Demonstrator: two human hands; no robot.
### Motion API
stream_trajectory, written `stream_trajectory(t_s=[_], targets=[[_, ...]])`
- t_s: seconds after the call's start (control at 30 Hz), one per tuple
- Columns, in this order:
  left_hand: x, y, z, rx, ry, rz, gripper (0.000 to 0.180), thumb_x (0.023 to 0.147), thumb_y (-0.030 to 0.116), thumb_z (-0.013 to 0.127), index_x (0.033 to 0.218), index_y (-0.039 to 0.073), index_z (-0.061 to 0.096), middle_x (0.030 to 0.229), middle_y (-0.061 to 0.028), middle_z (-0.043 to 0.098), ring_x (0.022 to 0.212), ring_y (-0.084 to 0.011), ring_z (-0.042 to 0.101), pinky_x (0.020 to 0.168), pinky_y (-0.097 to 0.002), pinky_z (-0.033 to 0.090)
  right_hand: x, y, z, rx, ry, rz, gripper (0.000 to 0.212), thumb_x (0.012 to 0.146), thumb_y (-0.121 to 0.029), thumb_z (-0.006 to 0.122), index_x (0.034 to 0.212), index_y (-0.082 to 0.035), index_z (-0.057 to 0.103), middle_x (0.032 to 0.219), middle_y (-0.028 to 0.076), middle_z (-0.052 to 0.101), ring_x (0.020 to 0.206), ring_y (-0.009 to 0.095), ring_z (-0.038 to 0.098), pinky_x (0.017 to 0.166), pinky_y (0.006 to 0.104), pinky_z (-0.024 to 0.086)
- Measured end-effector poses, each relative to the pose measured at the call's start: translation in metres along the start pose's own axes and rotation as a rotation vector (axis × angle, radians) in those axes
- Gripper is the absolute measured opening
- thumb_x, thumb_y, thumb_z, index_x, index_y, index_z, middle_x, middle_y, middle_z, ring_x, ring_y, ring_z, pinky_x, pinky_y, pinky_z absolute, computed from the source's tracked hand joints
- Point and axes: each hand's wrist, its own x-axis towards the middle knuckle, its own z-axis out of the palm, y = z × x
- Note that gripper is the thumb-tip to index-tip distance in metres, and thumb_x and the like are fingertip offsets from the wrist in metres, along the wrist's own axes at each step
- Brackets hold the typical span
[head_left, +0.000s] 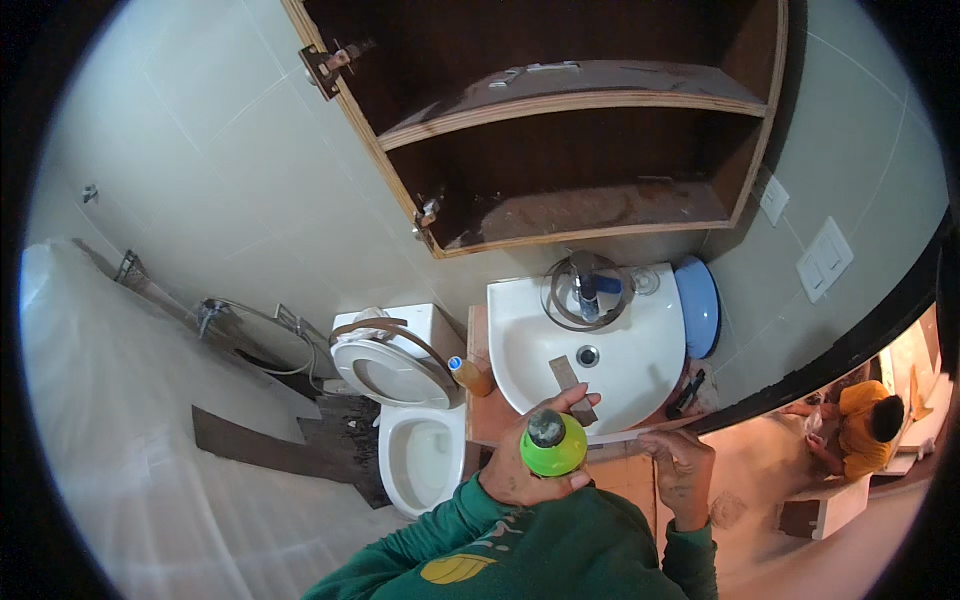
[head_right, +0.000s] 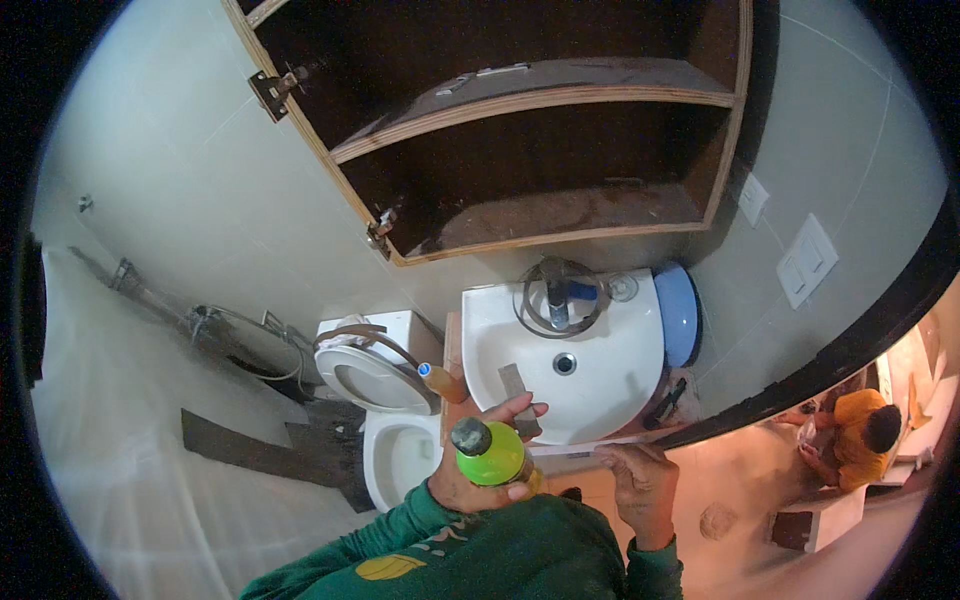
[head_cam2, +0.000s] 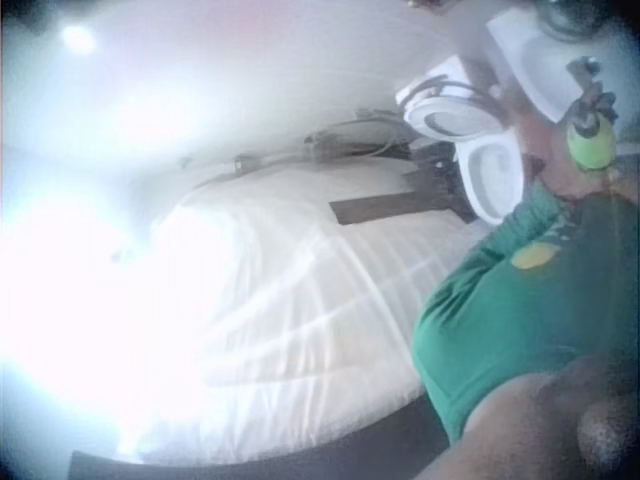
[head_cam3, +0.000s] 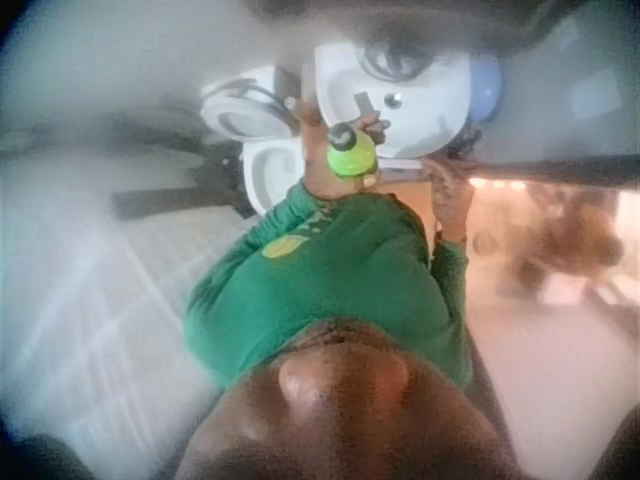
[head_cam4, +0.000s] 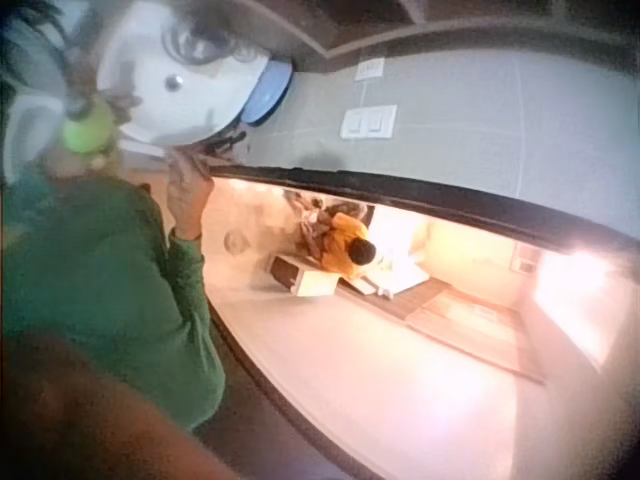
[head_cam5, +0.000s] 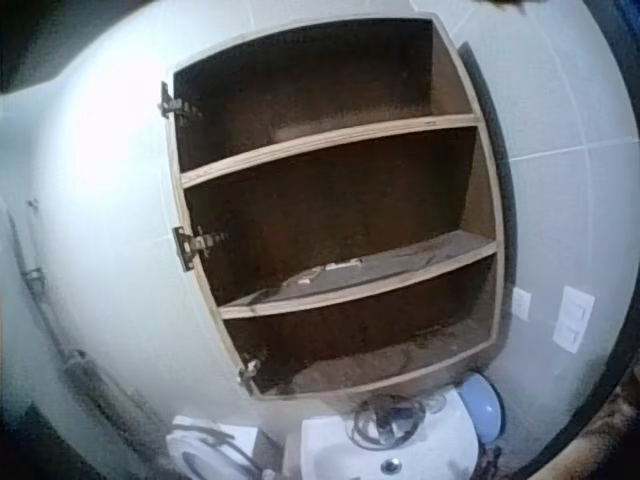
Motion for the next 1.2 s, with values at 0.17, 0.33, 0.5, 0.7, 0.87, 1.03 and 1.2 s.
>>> stream_trajectory(t_s=[0.17, 0.33, 0.5, 0.7, 0.87, 1.03, 1.2], targets=[[0.005, -0.005, -0.009, 0.211, 0.014, 0.244, 0.110, 0.073, 0.035, 0.094, 0.163, -0.004, 0.043, 0.150, -0.0203, 0.063, 0.132, -0.0266, 0.063, 0.112, -0.0374, 0.049, -0.019, 0.002, 0.015, 0.105, -0.023, 0.211, 0.020, 0.094, -0.004, 0.075, 0.113, 0.000, 0.077, 0.105, 0.017, 0.079, 0.090, 0.027, 0.075, 0.080, 0.0388, 0.059], [0.021, 0.006, -0.017, 0.482, 0.058, 0.328, 0.116, 0.071, 0.051, 0.096, 0.159, -0.005, 0.045, 0.152, -0.0265, 0.059, 0.143, -0.0347, 0.057, 0.120, -0.0490, 0.045, -0.058, 0.041, 0.059, -0.053, -0.126, -0.052, 0.038, 0.098, -0.027, 0.077, 0.124, 0.000, 0.073, 0.118, 0.017, 0.077, 0.109, 0.029, 0.073, 0.096, 0.0441, 0.058], [0.045, 0.029, 0.008, 0.350, 0.107, 0.644, 0.086, 0.077, 0.023, 0.094, 0.150, -0.002, 0.056, 0.130, -0.0180, 0.067, 0.106, -0.0283, 0.068, 0.095, -0.0394, 0.056, -0.036, 0.059, 0.059, -0.134, -0.453, -0.290, 0.038, 0.109, -0.038, 0.068, 0.127, -0.005, 0.073, 0.106, 0.013, 0.081, 0.092, 0.032, 0.076, 0.087, 0.0445, 0.059], [0.066, 0.056, 0.042, 0.425, 0.040, 0.813, 0.086, 0.088, 0.029, 0.090, 0.157, -0.004, 0.051, 0.142, -0.0207, 0.065, 0.114, -0.0267, 0.068, 0.098, -0.0381, 0.055, -0.037, 0.006, 0.047, 0.820, -0.616, 0.336, 0.048, 0.108, -0.037, 0.069, 0.145, -0.007, 0.063, 0.123, 0.015, 0.076, 0.112, 0.025, 0.071, 0.097, 0.0410, 0.056], [0.056, 0.034, 0.052, 0.388, -0.119, 0.603, 0.085, 0.093, 0.021, 0.086, 0.162, -0.005, 0.043, 0.153, -0.0265, 0.061, 0.143, -0.0343, 0.060, 0.119, -0.0445, 0.048, -0.029, 0.009, 0.047, 0.700, -0.602, 0.103, 0.045, 0.107, -0.034, 0.071, 0.142, -0.006, 0.064, 0.125, 0.014, 0.074, 0.117, 0.025, 0.070, 0.102, 0.0419, 0.055], [0.056, 0.055, 0.056, 0.653, -0.017, 0.797, 0.098, 0.076, 0.047, 0.093, 0.149, -0.008, 0.058, 0.137, -0.0229, 0.072, 0.112, -0.0363, 0.073, 0.099, -0.0384, 0.058, -0.032, 0.031, 0.052, 0.520, -0.564, -0.210, 0.043, 0.106, -0.031, 0.072, 0.140, -0.004, 0.066, 0.126, 0.014, 0.073, 0.122, 0.026, 0.068, 0.106, 0.0428, 0.053], [0.033, 0.058, 0.040, 0.679, 0.027, 0.620, 0.103, 0.071, 0.057, 0.090, 0.147, -0.006, 0.061, 0.136, -0.0211, 0.073, 0.103, -0.0328, 0.073, 0.093, -0.0407, 0.059, -0.024, -0.024, 0.028, 0.360, -0.762, 0.045, 0.059, 0.102, -0.048, 0.074, 0.138, -0.002, 0.066, 0.129, 0.023, 0.072, 0.117, 0.039, 0.072, 0.102, 0.0470, 0.057]])
